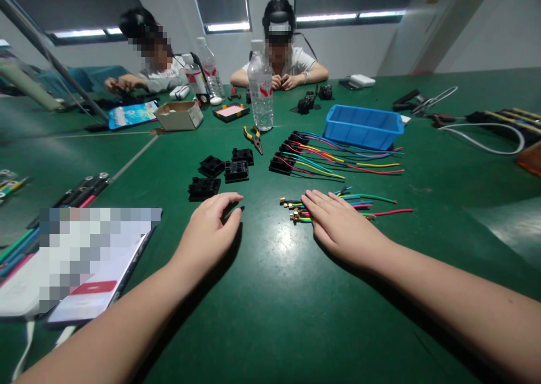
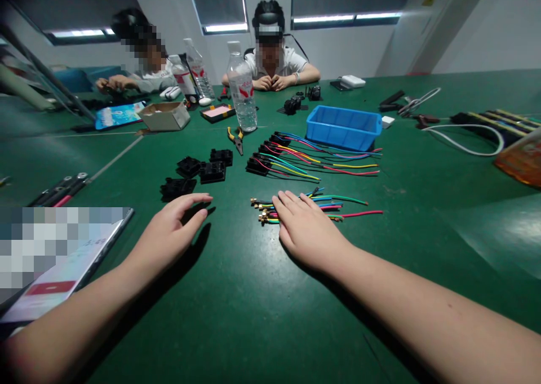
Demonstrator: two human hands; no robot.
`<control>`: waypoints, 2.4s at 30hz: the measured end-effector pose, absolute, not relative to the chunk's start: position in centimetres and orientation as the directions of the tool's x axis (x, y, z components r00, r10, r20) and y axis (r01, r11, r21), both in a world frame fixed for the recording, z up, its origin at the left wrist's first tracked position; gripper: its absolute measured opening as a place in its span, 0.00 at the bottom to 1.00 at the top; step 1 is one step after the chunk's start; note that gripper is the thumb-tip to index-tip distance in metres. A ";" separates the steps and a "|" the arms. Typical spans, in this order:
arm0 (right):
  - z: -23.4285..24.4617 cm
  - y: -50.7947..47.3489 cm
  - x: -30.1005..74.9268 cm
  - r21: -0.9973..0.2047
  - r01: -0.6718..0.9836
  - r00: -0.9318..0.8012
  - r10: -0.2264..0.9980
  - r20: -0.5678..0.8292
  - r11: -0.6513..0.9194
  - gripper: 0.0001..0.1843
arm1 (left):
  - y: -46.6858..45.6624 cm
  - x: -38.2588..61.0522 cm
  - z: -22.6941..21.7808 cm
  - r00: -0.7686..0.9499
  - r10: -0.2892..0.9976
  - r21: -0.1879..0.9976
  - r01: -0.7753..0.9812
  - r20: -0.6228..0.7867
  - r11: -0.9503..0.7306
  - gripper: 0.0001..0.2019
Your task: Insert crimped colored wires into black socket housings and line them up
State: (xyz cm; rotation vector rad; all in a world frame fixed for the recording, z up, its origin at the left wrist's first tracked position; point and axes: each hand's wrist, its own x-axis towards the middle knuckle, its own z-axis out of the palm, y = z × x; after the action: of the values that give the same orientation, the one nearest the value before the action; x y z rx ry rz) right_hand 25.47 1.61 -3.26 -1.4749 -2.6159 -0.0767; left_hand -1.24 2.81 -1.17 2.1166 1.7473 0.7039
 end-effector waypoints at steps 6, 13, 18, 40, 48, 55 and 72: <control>-3.4 1.6 25.6 -0.017 0.847 -0.523 0.838 0.156 0.531 0.29 | 2.8 -1.4 -1.8 0.161 0.967 0.164 0.967 0.200 -0.195 0.22; -3.5 1.7 25.7 0.002 0.839 -0.536 0.828 0.165 0.543 0.29 | 2.2 -0.9 -1.5 0.151 0.970 -0.011 0.988 0.193 -0.151 0.27; -3.5 1.7 25.7 0.004 0.840 -0.535 0.828 0.168 0.542 0.29 | 2.4 -1.0 -1.6 0.142 0.972 0.006 0.989 0.189 -0.146 0.27; -3.7 1.7 25.7 0.005 0.844 -0.528 0.829 0.185 0.536 0.29 | 2.8 -1.5 -1.7 0.107 0.984 0.038 0.993 0.140 -0.114 0.26; -3.6 1.7 25.6 0.007 0.843 -0.530 0.828 0.181 0.538 0.29 | 2.4 -1.2 -0.9 0.127 0.979 0.002 0.992 0.161 -0.129 0.25; -3.7 1.7 25.7 0.007 0.843 -0.530 0.827 0.189 0.538 0.29 | 2.3 -1.0 -0.8 0.121 0.979 -0.052 0.992 0.161 -0.114 0.26; -3.5 1.7 25.7 -0.007 0.848 -0.522 0.836 0.167 0.531 0.29 | 2.5 -1.3 -0.7 0.200 0.948 0.096 0.968 0.248 -0.230 0.22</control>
State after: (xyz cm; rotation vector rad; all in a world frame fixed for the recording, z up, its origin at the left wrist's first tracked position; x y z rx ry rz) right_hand 25.65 1.68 -3.52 -1.4489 -2.6147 -0.1122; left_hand -1.33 2.46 -0.73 2.4949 1.9971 0.4137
